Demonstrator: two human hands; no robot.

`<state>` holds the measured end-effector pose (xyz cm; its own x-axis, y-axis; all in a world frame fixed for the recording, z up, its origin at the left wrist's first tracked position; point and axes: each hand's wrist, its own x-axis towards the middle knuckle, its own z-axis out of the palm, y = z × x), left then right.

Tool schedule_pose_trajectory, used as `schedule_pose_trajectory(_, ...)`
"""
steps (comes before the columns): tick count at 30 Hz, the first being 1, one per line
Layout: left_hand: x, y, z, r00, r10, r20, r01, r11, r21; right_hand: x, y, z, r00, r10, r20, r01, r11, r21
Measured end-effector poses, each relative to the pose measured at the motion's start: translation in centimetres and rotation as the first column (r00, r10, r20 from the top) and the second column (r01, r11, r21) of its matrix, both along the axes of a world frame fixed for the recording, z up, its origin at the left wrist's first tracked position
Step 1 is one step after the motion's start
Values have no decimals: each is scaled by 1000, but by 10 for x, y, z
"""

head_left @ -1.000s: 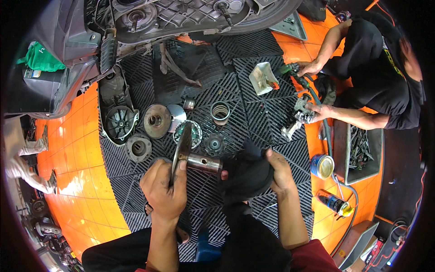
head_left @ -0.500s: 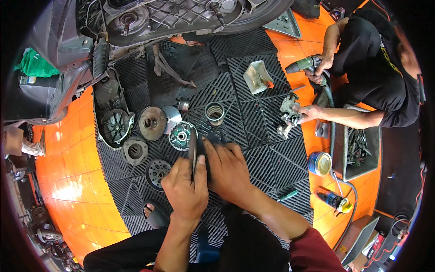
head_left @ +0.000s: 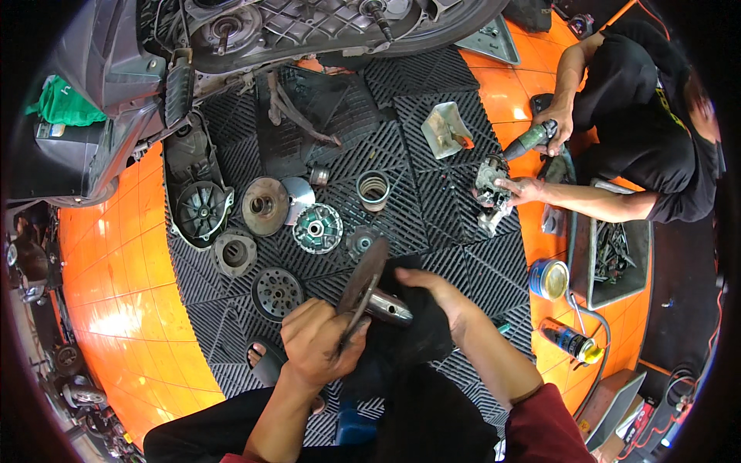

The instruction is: The person sprays a metal component with liquid from a can, wipes it with a cloth, and handles mechanical parts including a spring and a gear while squatting on the floor.

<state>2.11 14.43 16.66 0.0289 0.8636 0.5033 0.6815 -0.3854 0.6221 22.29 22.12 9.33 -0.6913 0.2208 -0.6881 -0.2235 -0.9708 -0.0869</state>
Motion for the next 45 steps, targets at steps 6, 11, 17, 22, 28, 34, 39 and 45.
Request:
schedule_pose_trajectory(6,-4,0,8,986,135,96,-140,989,47,66,-35,-45,937,-349,-2,341,917,208)
schedule_pose_trajectory(11,-7,8,12,992,117,52,-120,991,61,104,-59,-50,891,-436,126,399,884,242)
schedule_pose_trajectory(17,-10,-7,35,986,163,25,-165,980,106,143,-96,-28,750,-167,640,-128,913,388)
schedule_pose_trajectory(22,-38,-10,74,966,258,-6,-249,939,235,160,-148,-25,453,396,799,-855,447,264)
schedule_pose_trajectory(28,-84,-38,206,906,352,234,-421,809,411,125,-130,15,383,323,865,-922,189,338)
schedule_pose_trajectory(34,-138,-64,303,715,273,643,-534,807,251,136,-85,42,107,40,993,-993,61,105)
schedule_pose_trajectory(39,-195,-99,284,422,225,878,-682,718,144,144,-46,82,-145,-181,973,-989,-4,-148)
schedule_pose_trajectory(45,-220,-130,251,85,53,995,-661,750,16,44,-51,283,244,-885,396,-966,-257,22)
